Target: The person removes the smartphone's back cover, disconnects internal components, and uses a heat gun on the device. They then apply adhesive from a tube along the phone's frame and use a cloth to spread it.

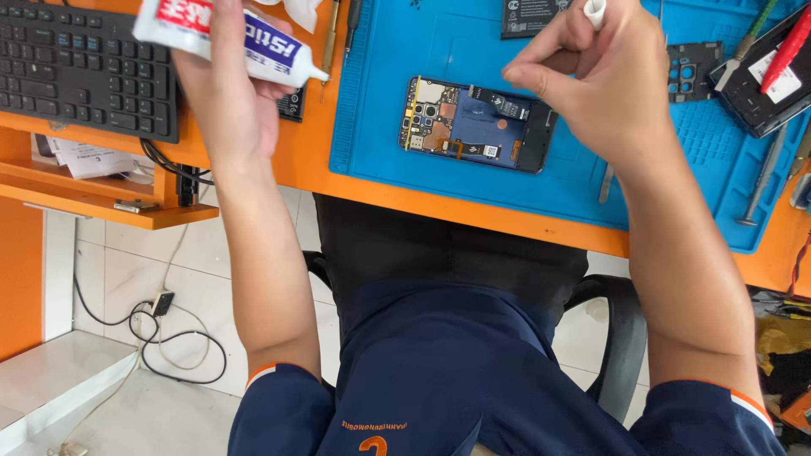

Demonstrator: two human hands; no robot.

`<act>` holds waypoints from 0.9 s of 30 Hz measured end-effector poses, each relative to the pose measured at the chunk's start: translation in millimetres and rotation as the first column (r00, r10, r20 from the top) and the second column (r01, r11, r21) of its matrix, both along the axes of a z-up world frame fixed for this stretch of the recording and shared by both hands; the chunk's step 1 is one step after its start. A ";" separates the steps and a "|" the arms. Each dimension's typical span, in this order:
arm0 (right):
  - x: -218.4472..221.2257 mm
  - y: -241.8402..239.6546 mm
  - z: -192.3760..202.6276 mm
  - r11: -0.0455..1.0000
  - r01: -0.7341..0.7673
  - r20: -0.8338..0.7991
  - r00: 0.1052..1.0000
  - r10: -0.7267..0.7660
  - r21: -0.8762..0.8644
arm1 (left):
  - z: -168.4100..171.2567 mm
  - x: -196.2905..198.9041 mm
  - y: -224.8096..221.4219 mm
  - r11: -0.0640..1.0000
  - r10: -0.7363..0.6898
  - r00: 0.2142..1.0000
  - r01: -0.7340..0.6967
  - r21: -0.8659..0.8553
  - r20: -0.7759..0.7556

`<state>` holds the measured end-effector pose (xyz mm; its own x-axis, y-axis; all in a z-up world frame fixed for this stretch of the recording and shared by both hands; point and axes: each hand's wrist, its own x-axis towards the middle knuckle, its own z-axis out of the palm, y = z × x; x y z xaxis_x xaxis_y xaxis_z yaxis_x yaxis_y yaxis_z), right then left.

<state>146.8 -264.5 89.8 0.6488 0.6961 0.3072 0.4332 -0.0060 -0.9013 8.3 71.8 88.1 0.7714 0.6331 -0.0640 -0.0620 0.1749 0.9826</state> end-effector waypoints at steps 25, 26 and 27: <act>0.3 7.4 9.4 0.950 -0.127 0.205 0.960 0.190 -0.285 | -29.9 -29.5 -83.9 0.945 -0.317 0.932 0.296 0.137 0.175; 0.3 7.8 10.9 0.945 -0.126 0.188 0.964 0.188 -0.301 | -27.8 -29.5 -89.2 0.942 -0.304 0.939 0.271 0.200 0.161; 0.3 8.6 12.3 0.941 -0.125 0.171 0.967 0.187 -0.316 | -25.7 -29.7 -94.0 0.934 -0.290 0.945 0.245 0.262 0.149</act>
<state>147.2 -255.9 102.2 0.4728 0.8630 0.1781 0.6181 -0.1807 -0.7651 -21.4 -22.2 62.3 0.8981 0.3812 0.2195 -0.2269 -0.0260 0.9736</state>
